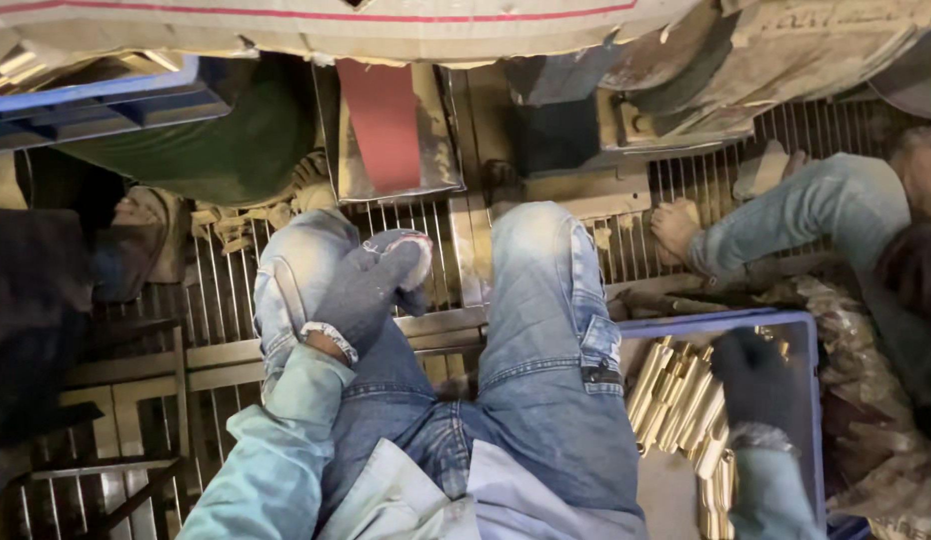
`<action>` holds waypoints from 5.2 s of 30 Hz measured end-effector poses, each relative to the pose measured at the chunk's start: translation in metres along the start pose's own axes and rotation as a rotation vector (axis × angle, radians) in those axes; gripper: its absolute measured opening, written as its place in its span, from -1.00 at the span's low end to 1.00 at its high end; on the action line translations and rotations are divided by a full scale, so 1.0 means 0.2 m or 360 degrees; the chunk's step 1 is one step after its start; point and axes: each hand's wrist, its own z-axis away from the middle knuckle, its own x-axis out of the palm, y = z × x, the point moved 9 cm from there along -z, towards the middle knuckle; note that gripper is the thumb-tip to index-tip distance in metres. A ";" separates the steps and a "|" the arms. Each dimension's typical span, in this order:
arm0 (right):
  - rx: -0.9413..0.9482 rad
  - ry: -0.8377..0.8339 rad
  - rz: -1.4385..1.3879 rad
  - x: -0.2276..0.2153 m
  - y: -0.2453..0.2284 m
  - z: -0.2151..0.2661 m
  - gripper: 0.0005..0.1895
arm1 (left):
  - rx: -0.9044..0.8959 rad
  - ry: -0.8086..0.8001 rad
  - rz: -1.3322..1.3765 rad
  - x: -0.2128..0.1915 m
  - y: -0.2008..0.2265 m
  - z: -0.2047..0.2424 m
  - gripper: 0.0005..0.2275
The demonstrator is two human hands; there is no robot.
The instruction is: The person sits on a metal grate floor and uses a belt sander to polish small, gold-colored metal parts. They pick up each part from a blue bin, press it against the moving belt, and then place the finished part into a cardboard box.
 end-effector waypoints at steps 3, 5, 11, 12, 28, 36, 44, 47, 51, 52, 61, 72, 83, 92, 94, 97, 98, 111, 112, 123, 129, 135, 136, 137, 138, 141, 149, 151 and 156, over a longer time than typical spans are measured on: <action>0.0038 -0.0004 0.0081 0.21 0.21 0.15 -0.45 | 0.0025 -0.0018 0.0054 0.01 0.01 -0.01 -0.70; -0.0095 0.0108 0.0562 0.32 0.19 0.21 -0.42 | 0.0045 -0.0027 0.0107 0.02 0.02 -0.02 -0.69; 0.0117 -0.0024 0.0977 0.45 0.07 0.06 -0.37 | 0.0022 0.0053 -0.0104 0.01 0.02 -0.01 -0.67; 0.0155 -0.0125 0.1012 0.46 0.07 0.01 -0.40 | 0.0016 0.0065 -0.0128 0.01 0.02 0.00 -0.67; 0.0004 -0.0351 0.0445 0.41 0.24 0.16 -0.48 | -0.0082 -0.0004 -0.0362 0.05 0.04 0.04 -0.69; -0.0207 -0.0132 -0.1186 -0.17 -0.70 0.24 -0.73 | 0.0008 -0.0395 -0.0155 0.20 0.10 0.09 -0.67; -0.0259 -0.1084 -0.2015 0.55 -1.60 0.54 -0.69 | 0.0106 -0.0475 0.0218 0.13 0.06 0.11 -0.65; -0.0154 -0.1312 -0.1781 0.78 -1.69 0.55 -0.64 | 0.0444 -0.0184 0.0683 -0.09 0.12 0.13 -0.73; -0.0306 -0.1677 -0.0991 1.06 -1.74 0.51 -0.64 | 0.0544 0.0109 0.0997 -0.24 0.12 0.13 -0.74; -0.0348 -0.1684 -0.0853 1.12 -1.76 0.49 -0.65 | 0.0493 0.0170 0.0914 -0.25 0.12 0.11 -0.74; -0.0309 -0.1754 -0.0839 1.36 -1.74 0.38 -0.60 | 0.0440 0.0224 0.0342 -0.27 0.17 -0.10 -0.79; 0.0102 -0.1859 -0.1082 1.47 -1.73 0.39 -0.58 | 0.0256 0.0377 0.0771 -0.26 0.08 -0.25 -0.79; 0.0584 -0.1907 -0.1188 1.51 -1.69 0.40 -0.64 | -0.0082 0.0725 0.0547 -0.31 -0.01 -0.30 -0.66; -0.0280 -0.1749 -0.0952 1.37 -1.80 0.39 -0.59 | 0.0464 0.0425 0.0607 -0.24 0.21 -0.15 -0.76; -0.0495 -0.1514 -0.0698 1.27 -1.84 0.37 -0.57 | 0.0490 0.0334 0.0527 -0.22 0.28 -0.06 -0.78; -0.1303 -0.1003 -0.0455 0.97 -2.00 0.44 -0.52 | 0.0616 0.0235 0.0234 -0.19 0.40 0.16 -0.78; -0.1632 -0.0804 -0.0383 0.86 -2.05 0.52 -0.51 | 0.0655 0.0217 0.0113 -0.18 0.43 0.25 -0.75; -0.0570 -0.1315 -0.1212 0.79 -1.89 0.41 -0.55 | 0.0826 0.0121 0.0327 -0.18 0.52 0.36 -0.67; -0.0461 -0.1352 -0.1390 0.85 -1.88 0.39 -0.57 | 0.0884 0.0198 -0.0051 -0.18 0.52 0.33 -0.75; -0.0096 -0.1385 -0.1504 1.30 -1.68 0.15 -0.69 | 0.0414 0.0240 0.0564 -0.33 0.14 0.00 -0.78; 0.0059 -0.1343 -0.1267 1.41 -1.56 0.09 -0.80 | 0.0166 0.0362 0.0448 -0.34 0.04 -0.10 -0.73; 0.0528 -0.1587 -0.1705 1.56 -1.55 0.09 -0.82 | -0.0180 0.0642 0.0427 -0.39 -0.07 -0.18 -0.71; 0.0560 -0.1519 -0.1654 1.56 -1.54 0.08 -0.82 | -0.0178 0.0646 0.0422 -0.39 -0.07 -0.18 -0.70; 0.0592 -0.1451 -0.1602 1.56 -1.54 0.07 -0.83 | -0.0175 0.0651 0.0417 -0.39 -0.07 -0.18 -0.69; 0.0008 -0.1381 -0.1074 1.50 -1.59 0.05 -0.81 | -0.0145 0.0636 0.0442 -0.38 -0.06 -0.18 -0.69; -0.0689 -0.1258 -0.0579 1.38 -1.69 0.11 -0.80 | -0.0041 0.0590 0.0532 -0.37 -0.05 -0.16 -0.73; -0.0286 -0.1368 -0.1641 1.17 -1.78 0.24 -0.66 | 0.0394 0.0363 0.0681 -0.27 0.24 0.06 -0.82; -0.0473 -0.1318 -0.1280 1.02 -1.79 0.27 -0.60 | 0.0549 0.0277 0.0500 -0.23 0.35 0.21 -0.69; -0.0749 -0.1343 -0.1344 0.81 -1.88 0.34 -0.41 | 0.0675 0.0069 0.0699 -0.18 0.51 0.38 -0.48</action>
